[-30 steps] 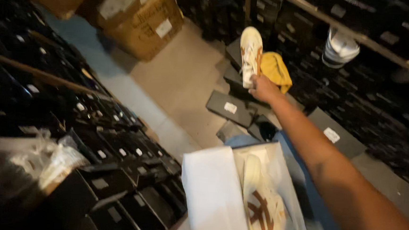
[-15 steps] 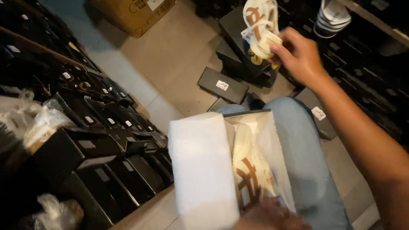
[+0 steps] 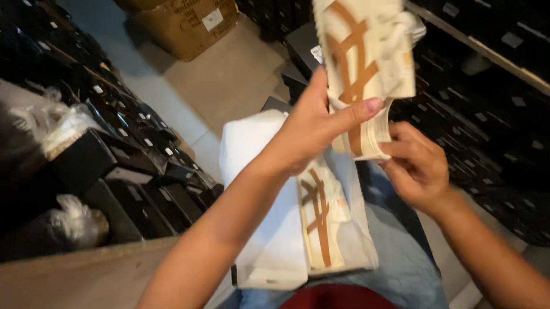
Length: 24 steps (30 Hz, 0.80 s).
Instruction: The person wipes a white sneaker with a yellow cloth, then places it into a shoe box with tissue paper. They close the box and place it on a shelf. The person then opens another shoe box and removes a black sneaker.
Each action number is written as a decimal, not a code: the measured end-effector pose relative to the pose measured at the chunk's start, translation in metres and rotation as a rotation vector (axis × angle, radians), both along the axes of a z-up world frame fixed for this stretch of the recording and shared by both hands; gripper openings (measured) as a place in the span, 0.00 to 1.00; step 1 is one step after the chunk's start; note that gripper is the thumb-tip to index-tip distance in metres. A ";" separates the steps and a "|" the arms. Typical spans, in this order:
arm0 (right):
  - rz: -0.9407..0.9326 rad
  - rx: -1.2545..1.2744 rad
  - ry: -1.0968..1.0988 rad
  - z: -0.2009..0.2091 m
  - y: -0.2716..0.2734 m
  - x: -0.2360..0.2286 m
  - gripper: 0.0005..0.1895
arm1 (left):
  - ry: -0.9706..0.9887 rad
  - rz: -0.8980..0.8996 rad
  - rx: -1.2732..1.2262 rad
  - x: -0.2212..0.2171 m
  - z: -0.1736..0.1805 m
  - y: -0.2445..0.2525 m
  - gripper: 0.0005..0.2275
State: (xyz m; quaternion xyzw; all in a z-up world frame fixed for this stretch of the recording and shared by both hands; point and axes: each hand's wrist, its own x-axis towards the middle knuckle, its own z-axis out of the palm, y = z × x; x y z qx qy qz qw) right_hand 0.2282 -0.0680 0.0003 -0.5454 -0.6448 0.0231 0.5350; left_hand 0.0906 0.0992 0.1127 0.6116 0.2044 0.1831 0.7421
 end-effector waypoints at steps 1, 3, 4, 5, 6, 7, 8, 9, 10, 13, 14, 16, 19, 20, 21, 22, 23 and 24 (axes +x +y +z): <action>0.002 -0.011 0.005 0.009 -0.004 0.001 0.08 | 0.005 0.002 -0.011 -0.002 -0.007 0.002 0.39; 0.097 -0.148 -0.106 0.024 -0.010 0.006 0.13 | -0.197 0.045 0.412 -0.005 -0.023 0.007 0.44; 0.094 -0.162 -0.097 0.042 -0.018 -0.003 0.13 | -0.190 0.041 0.398 -0.009 -0.037 0.009 0.44; 0.035 -0.171 0.091 0.063 -0.022 -0.007 0.15 | -0.215 0.081 0.496 -0.009 -0.048 0.014 0.48; -0.024 -0.183 0.279 0.085 -0.024 -0.012 0.19 | -0.240 0.122 0.594 -0.010 -0.058 0.020 0.54; -0.020 -0.182 0.268 0.093 -0.035 -0.006 0.19 | -0.249 0.129 0.596 -0.015 -0.057 0.021 0.54; -0.044 -0.130 0.266 0.102 -0.045 -0.001 0.22 | -0.246 0.087 0.692 -0.021 -0.056 0.023 0.53; -0.073 -0.079 0.274 0.107 -0.055 0.002 0.27 | -0.235 0.038 0.786 -0.028 -0.056 0.026 0.53; -0.073 -0.080 0.271 0.112 -0.063 0.002 0.27 | -0.237 0.039 0.786 -0.029 -0.057 0.027 0.53; -0.154 -0.175 0.139 0.136 -0.075 -0.020 0.42 | -0.251 -0.020 0.936 -0.030 -0.064 0.027 0.48; -0.153 -0.193 0.222 0.149 -0.071 -0.039 0.46 | -0.314 -0.034 1.070 -0.028 -0.069 0.027 0.41; -0.151 -0.213 0.300 0.160 -0.067 -0.049 0.50 | -0.379 -0.046 1.204 -0.025 -0.070 0.029 0.35; -0.048 -0.410 0.118 0.148 -0.070 -0.030 0.79 | -0.365 -0.221 1.340 -0.021 -0.062 0.033 0.37; -0.110 -0.397 -0.189 0.141 -0.071 -0.028 0.63 | -0.334 -0.290 1.338 -0.021 -0.058 0.036 0.33; -0.164 -0.382 -0.493 0.134 -0.072 -0.026 0.50 | -0.301 -0.360 1.331 -0.021 -0.056 0.039 0.29; -0.156 -0.385 -0.493 0.130 -0.071 -0.031 0.50 | -0.295 -0.354 1.327 -0.020 -0.052 0.043 0.29; -0.178 -0.363 -0.411 0.126 -0.069 -0.036 0.43 | -0.351 -0.305 1.358 -0.019 -0.047 0.048 0.25; -0.199 -0.342 -0.330 0.121 -0.067 -0.041 0.36 | -0.407 -0.256 1.388 -0.017 -0.042 0.053 0.21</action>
